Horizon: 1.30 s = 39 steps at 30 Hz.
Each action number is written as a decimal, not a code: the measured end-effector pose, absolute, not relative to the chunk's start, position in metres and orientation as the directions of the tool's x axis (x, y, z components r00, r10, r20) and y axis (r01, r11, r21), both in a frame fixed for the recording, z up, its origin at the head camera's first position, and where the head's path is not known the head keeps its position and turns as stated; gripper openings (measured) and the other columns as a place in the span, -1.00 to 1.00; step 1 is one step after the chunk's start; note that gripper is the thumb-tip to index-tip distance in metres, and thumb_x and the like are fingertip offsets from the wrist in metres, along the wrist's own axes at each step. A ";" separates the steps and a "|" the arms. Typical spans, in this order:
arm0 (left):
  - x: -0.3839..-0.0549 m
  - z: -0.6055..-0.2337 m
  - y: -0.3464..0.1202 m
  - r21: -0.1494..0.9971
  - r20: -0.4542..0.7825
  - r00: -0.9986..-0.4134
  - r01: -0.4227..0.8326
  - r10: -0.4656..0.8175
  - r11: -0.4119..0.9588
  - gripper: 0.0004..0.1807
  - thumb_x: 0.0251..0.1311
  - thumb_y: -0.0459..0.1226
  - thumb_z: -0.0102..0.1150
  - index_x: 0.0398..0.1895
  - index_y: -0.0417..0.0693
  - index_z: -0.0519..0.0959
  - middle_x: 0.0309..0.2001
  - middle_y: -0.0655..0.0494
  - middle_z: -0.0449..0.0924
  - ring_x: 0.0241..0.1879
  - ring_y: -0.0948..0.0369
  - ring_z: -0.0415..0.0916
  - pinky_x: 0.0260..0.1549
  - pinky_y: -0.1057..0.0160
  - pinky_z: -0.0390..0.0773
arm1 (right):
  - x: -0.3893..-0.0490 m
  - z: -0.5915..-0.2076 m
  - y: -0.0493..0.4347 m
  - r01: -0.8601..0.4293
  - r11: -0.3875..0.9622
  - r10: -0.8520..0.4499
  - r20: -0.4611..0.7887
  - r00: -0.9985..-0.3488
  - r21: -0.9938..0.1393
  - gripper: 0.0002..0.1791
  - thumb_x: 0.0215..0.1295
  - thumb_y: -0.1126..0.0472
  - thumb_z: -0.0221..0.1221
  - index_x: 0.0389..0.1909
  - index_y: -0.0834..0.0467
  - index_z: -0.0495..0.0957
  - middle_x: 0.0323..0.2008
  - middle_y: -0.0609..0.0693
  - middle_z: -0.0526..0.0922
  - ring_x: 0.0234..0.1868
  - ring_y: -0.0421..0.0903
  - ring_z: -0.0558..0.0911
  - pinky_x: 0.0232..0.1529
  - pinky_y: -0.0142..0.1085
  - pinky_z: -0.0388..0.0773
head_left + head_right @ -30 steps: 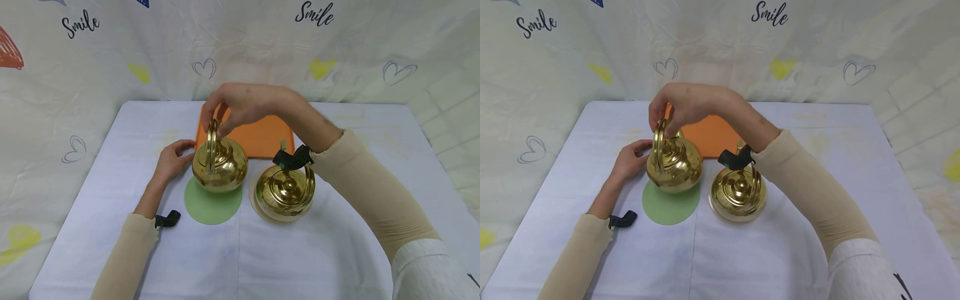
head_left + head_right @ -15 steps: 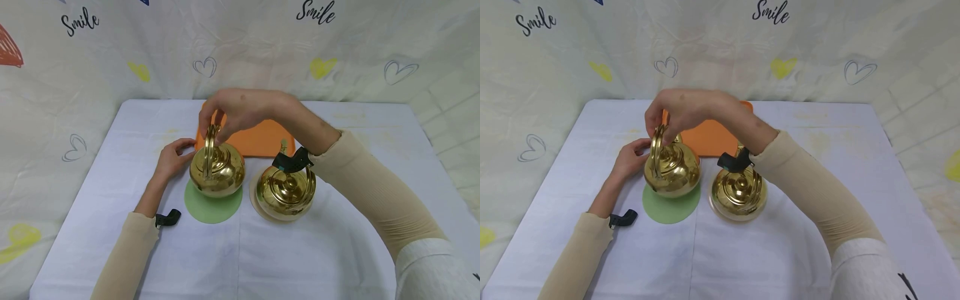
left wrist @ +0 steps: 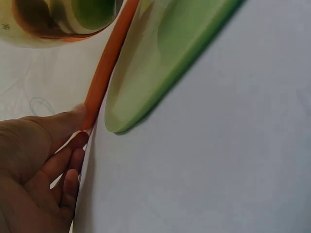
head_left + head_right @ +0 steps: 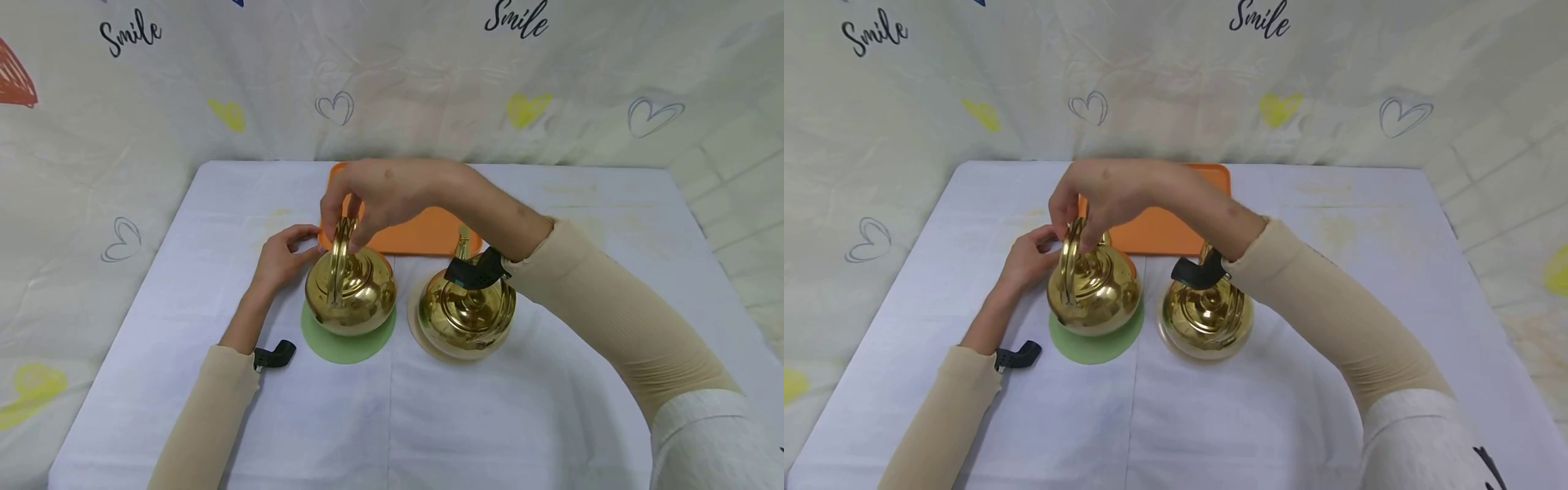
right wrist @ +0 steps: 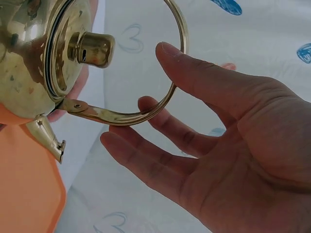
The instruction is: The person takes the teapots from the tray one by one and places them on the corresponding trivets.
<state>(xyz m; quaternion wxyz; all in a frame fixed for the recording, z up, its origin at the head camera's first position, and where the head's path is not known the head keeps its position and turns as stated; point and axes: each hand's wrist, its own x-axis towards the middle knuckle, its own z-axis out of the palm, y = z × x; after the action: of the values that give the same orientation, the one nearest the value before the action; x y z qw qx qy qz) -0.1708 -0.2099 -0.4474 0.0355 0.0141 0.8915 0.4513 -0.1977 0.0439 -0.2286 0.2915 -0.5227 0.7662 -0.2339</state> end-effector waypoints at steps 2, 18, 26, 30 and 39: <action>-0.171 -0.447 -0.210 0.808 -0.052 -0.997 -0.008 0.058 0.589 -0.50 0.34 -0.15 0.38 0.31 0.00 0.59 0.33 -0.04 0.62 0.39 0.00 0.48 0.40 -0.10 0.45 | -0.197 -0.230 0.043 -0.663 0.332 -0.942 -0.201 -0.269 -0.671 -0.78 0.16 0.34 0.50 -0.24 -0.02 0.77 -0.09 -0.15 0.78 0.03 -0.21 0.64 0.22 -0.23 0.59; -0.171 -0.446 -0.209 0.797 -0.044 -0.998 -0.002 0.054 0.604 -0.51 0.33 -0.19 0.39 0.31 -0.04 0.59 0.28 -0.09 0.65 0.35 -0.02 0.52 0.33 -0.06 0.50 | -0.185 -0.234 0.038 -0.693 0.378 -0.925 -0.274 -0.262 -0.614 -0.77 0.19 0.30 0.48 -0.18 -0.06 0.76 -0.09 -0.17 0.74 0.05 -0.20 0.63 0.19 -0.32 0.59; -0.172 -0.446 -0.209 0.792 -0.046 -0.998 -0.006 0.050 0.610 -0.47 0.32 -0.17 0.40 0.33 -0.07 0.58 0.29 -0.11 0.64 0.35 -0.03 0.52 0.34 -0.07 0.50 | -0.180 -0.235 0.035 -0.686 0.394 -0.919 -0.277 -0.281 -0.611 -0.78 0.13 0.30 0.52 -0.28 -0.06 0.75 -0.14 -0.13 0.70 0.04 -0.18 0.60 0.13 -0.31 0.60; -0.171 -0.446 -0.209 0.798 -0.043 -0.998 -0.003 0.052 0.603 -0.48 0.32 -0.18 0.40 0.32 -0.07 0.59 0.28 -0.11 0.65 0.34 -0.02 0.52 0.32 -0.05 0.50 | -0.179 -0.237 0.034 -0.688 0.420 -0.907 -0.298 -0.297 -0.592 -0.77 0.12 0.31 0.51 -0.31 -0.09 0.74 -0.13 -0.12 0.67 0.03 -0.14 0.62 0.08 -0.29 0.61; -0.173 -0.447 -0.210 0.785 -0.037 -0.998 0.003 0.051 0.619 -0.50 0.32 -0.18 0.39 0.30 -0.06 0.60 0.27 -0.09 0.65 0.34 -0.01 0.53 0.32 -0.05 0.51 | -0.176 -0.238 0.033 -0.700 0.409 -0.909 -0.327 -0.259 -0.585 -0.79 0.14 0.26 0.53 -0.28 -0.08 0.75 -0.11 -0.15 0.69 -0.02 -0.13 0.64 0.02 -0.29 0.62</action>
<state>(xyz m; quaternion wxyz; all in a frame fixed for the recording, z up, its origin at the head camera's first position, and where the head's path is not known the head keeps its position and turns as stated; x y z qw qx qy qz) -0.1725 -0.2100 -0.4473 0.0278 0.0150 0.8994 0.4361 -0.1764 0.0334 -0.2380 0.3196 -0.5183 0.7762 -0.1636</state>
